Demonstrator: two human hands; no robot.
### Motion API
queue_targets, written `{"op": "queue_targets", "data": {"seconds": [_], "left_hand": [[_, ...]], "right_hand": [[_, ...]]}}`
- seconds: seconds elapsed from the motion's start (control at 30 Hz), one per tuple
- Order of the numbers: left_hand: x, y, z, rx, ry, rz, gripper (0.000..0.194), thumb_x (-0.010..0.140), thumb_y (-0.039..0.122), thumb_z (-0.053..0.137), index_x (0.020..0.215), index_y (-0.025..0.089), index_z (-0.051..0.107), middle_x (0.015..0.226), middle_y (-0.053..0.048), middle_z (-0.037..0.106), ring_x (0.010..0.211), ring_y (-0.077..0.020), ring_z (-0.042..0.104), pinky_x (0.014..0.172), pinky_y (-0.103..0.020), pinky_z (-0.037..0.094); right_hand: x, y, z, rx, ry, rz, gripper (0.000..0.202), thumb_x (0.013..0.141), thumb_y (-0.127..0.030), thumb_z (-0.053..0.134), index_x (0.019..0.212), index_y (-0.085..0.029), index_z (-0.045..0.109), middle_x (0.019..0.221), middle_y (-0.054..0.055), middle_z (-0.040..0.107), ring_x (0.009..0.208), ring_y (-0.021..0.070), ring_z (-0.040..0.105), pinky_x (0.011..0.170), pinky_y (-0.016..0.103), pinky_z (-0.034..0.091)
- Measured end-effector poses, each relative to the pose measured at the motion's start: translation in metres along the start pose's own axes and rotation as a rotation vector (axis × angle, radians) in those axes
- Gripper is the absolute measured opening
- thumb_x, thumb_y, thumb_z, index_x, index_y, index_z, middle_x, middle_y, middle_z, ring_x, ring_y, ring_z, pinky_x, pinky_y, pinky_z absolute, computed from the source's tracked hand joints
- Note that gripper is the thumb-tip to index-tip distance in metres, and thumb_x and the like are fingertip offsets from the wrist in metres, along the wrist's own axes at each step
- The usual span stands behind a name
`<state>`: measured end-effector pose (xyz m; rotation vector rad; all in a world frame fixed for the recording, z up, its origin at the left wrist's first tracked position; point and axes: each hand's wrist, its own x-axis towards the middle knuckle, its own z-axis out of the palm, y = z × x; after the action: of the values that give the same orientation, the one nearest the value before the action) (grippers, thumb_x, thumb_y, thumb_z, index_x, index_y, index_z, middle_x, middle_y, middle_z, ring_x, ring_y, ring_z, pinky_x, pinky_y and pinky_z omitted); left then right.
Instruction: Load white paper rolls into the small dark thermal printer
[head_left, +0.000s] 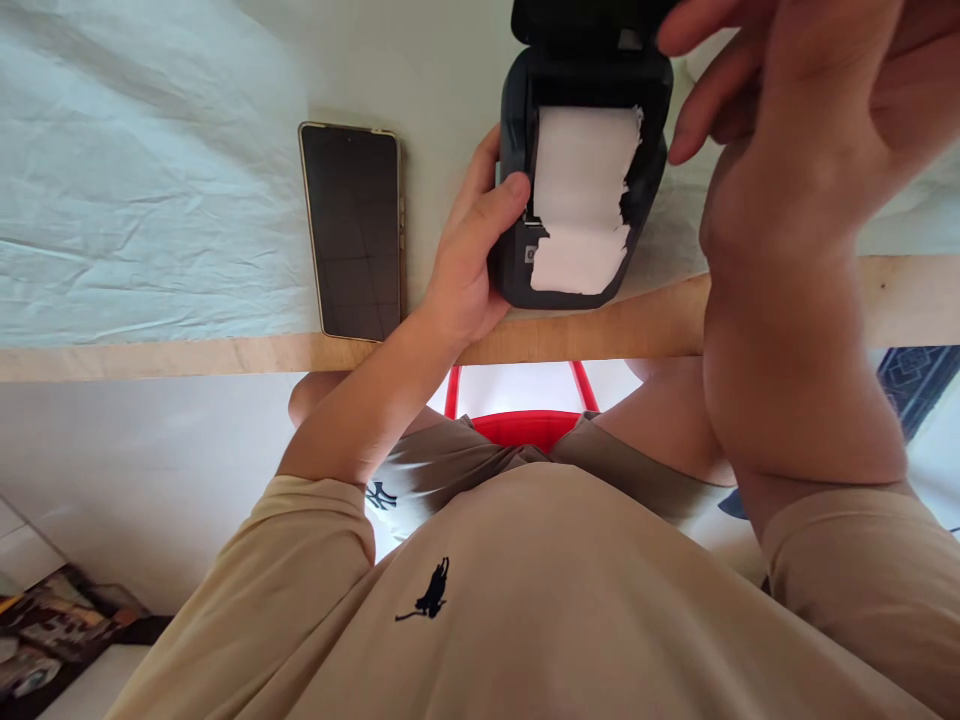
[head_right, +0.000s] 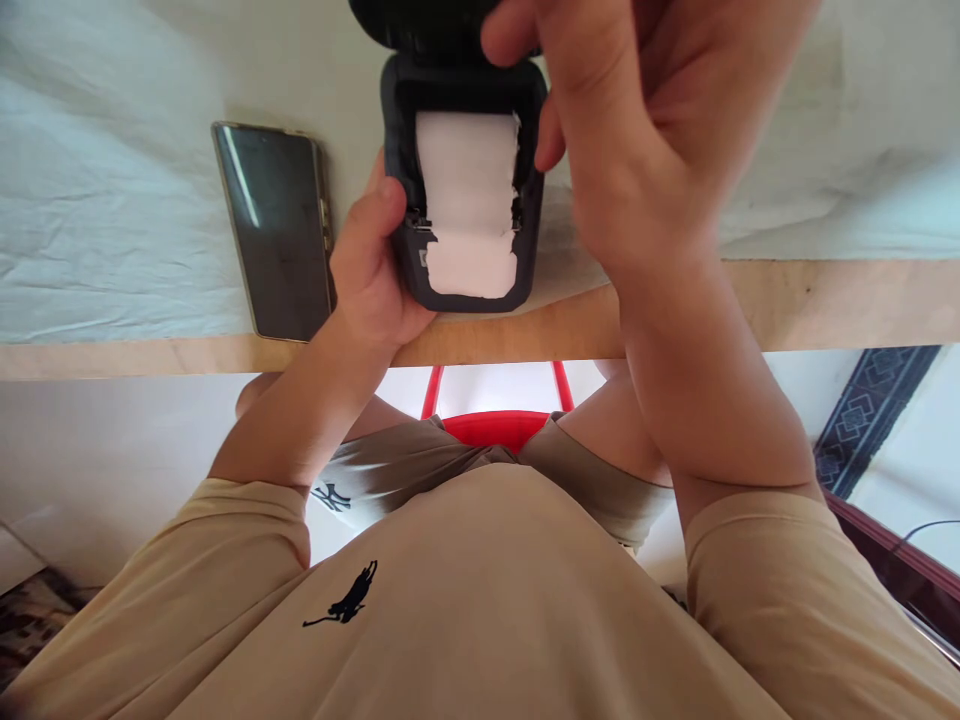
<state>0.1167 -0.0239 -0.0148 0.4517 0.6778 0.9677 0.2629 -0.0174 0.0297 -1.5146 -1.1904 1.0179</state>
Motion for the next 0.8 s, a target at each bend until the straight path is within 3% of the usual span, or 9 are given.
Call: {"op": "queue_targets", "data": {"seconds": [0.1,0.2,0.3,0.47,0.67,0.8], "left_hand": [[-0.002,0.001,0.001,0.02,-0.021,-0.02,0.012,0.08,0.025,0.048,0.088,0.03,0.056,0.102,0.005,0.067,0.123,-0.0199,0.049,0.1,-0.034,0.046],[-0.003,0.001,0.002,0.1,-0.017,0.027,0.018,0.084,0.02,0.042,0.093,0.025,0.056,0.109,0.005,0.064,0.123,-0.0193,0.05,0.1,-0.034,0.047],[-0.002,-0.002,0.0,0.155,-0.032,0.045,0.019,0.085,0.022,0.041,0.096,0.024,0.056,0.109,0.006,0.063,0.124,-0.0186,0.05,0.1,-0.032,0.047],[0.003,-0.007,-0.009,0.262,-0.039,0.071,0.022,0.082,0.025,0.045,0.099,0.03,0.056,0.114,0.008,0.058,0.125,-0.0176,0.047,0.104,-0.03,0.043],[0.001,-0.008,-0.005,0.266,-0.045,0.092,0.022,0.075,0.036,0.052,0.096,0.034,0.058,0.12,0.005,0.055,0.128,-0.0239,0.041,0.107,-0.033,0.039],[-0.005,-0.008,0.011,0.228,0.094,0.097,0.016,0.076,0.033,0.049,0.09,0.032,0.057,0.116,0.004,0.057,0.127,-0.0218,0.042,0.107,-0.031,0.039]], "right_hand": [[-0.001,-0.005,-0.004,-0.691,-0.148,-0.287,0.036,0.082,-0.043,0.033,0.09,-0.017,0.056,0.086,-0.003,0.057,0.071,-0.0007,0.051,0.068,0.019,0.042],[-0.002,-0.008,-0.009,-1.013,-0.306,-0.272,0.032,0.078,-0.043,0.04,0.1,-0.026,0.056,0.078,-0.003,0.052,0.082,0.0045,0.052,0.081,0.026,0.043],[-0.003,-0.01,-0.009,-1.119,-0.344,-0.184,0.035,0.075,-0.04,0.042,0.109,-0.033,0.05,0.079,-0.003,0.051,0.088,0.0095,0.052,0.081,0.03,0.043],[-0.004,-0.015,-0.007,-1.208,-0.403,-0.11,0.038,0.073,-0.042,0.043,0.111,-0.034,0.047,0.096,-0.003,0.053,0.094,0.016,0.053,0.078,0.034,0.043],[-0.003,-0.015,-0.01,-1.275,-0.431,-0.097,0.028,0.074,-0.039,0.042,0.099,-0.031,0.052,0.08,0.0,0.049,0.086,0.0113,0.051,0.073,0.029,0.042],[-0.001,-0.011,-0.012,-1.199,-0.418,-0.133,0.035,0.074,-0.043,0.041,0.108,-0.037,0.047,0.089,-0.007,0.055,0.082,0.0079,0.052,0.081,0.034,0.043]]}}
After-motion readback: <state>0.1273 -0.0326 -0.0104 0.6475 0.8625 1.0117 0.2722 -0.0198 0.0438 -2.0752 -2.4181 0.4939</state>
